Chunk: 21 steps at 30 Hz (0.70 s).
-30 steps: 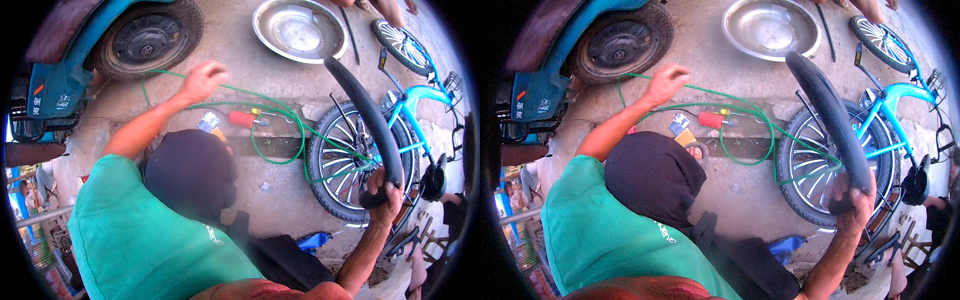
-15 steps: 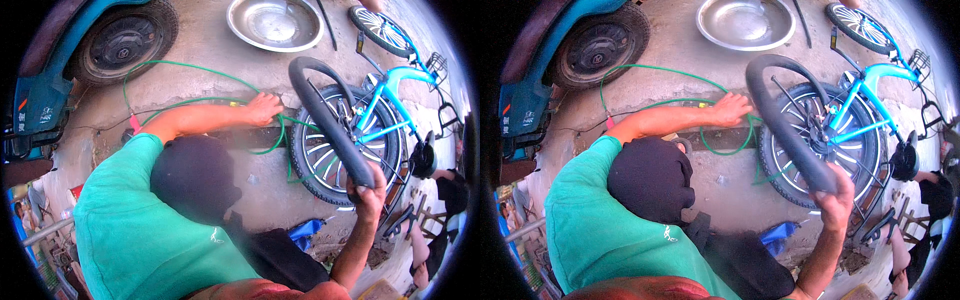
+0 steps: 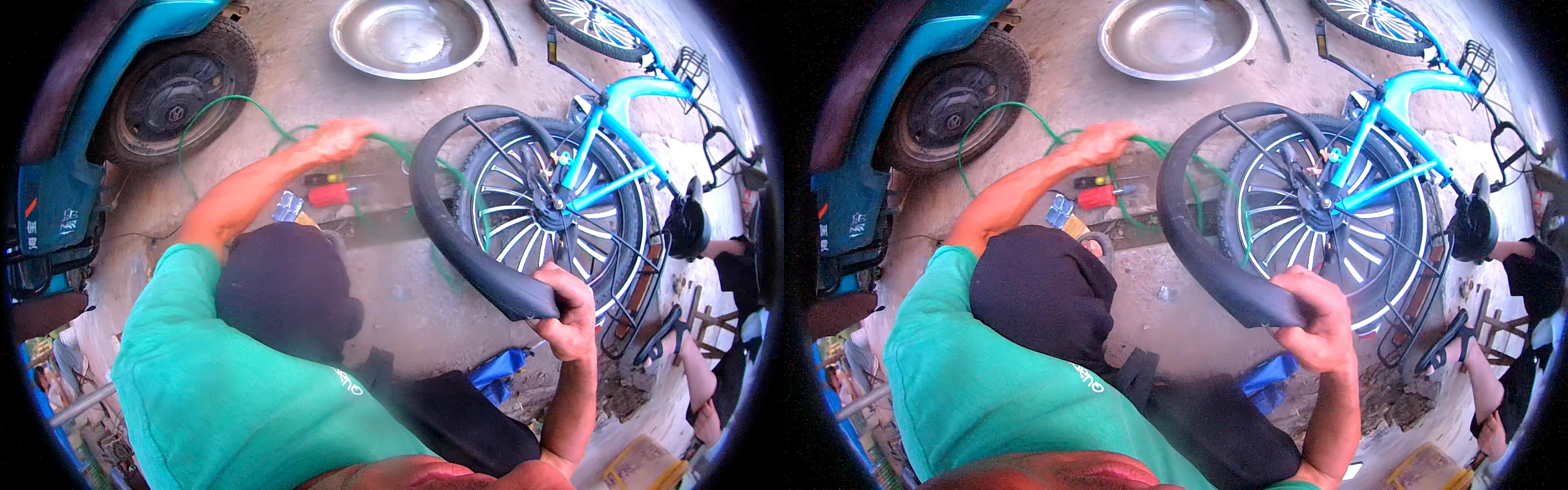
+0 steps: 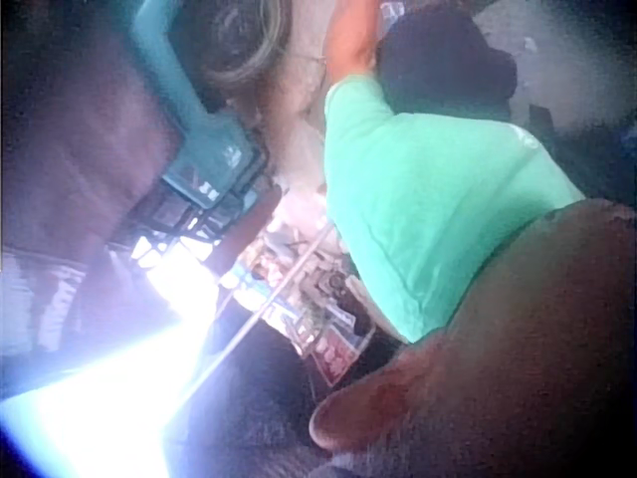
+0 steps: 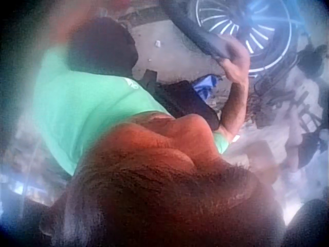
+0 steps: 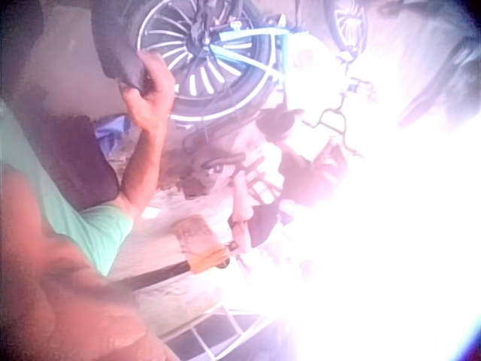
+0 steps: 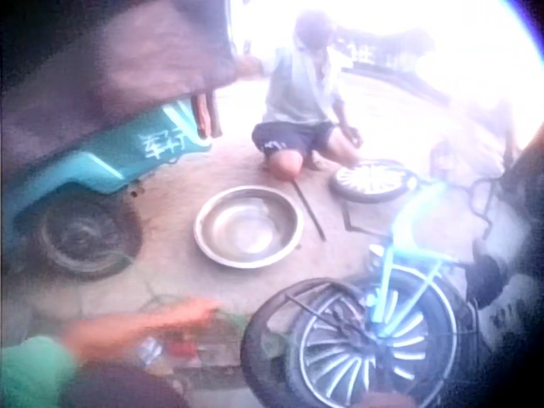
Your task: The person repairs a bicycle tire by checking an inner tube for leaks in a basin of water, reinserting the tube into the tire on the wheel, and using a nozzle to inflate the tire.
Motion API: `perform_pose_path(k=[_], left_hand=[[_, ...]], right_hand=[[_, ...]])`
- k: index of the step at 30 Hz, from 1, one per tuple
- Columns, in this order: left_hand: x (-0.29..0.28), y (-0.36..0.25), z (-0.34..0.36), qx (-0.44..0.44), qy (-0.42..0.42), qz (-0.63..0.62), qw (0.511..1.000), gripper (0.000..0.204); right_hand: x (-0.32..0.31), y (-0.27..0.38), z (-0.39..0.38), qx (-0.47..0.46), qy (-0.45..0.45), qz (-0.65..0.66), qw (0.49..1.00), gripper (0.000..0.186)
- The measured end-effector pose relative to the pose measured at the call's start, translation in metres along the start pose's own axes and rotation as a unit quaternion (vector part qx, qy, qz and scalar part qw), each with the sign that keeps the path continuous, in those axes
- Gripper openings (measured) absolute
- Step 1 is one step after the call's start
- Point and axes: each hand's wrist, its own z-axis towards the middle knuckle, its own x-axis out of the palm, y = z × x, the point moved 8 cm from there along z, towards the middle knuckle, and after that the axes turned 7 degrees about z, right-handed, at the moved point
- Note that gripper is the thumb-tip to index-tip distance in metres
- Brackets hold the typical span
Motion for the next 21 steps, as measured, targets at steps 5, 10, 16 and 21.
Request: perform_pose_path(k=[5,10,16,21], left_hand=[[-0.018,0.082,-0.046,-0.225,0.111,0.03,0.967,0.031],[-0.021,0.172,-0.114,-0.411,0.163,0.114,0.89,0.033],[-0.035,0.235,-0.17,-0.531,0.238,0.143,0.8,0.037],[-0.049,0.271,-0.206,-0.55,0.222,0.205,0.779,0.053]], right_hand=[[-0.01,-0.007,-0.011,-0.035,0.026,0.032,0.999,0.045],[0.009,-0.014,-0.001,0.018,0.058,-0.01,0.998,0.044],[0.072,-0.062,0.003,0.118,0.102,-0.206,0.966,0.049],[0.097,-0.112,-0.012,0.128,0.16,-0.315,0.927,0.053]])
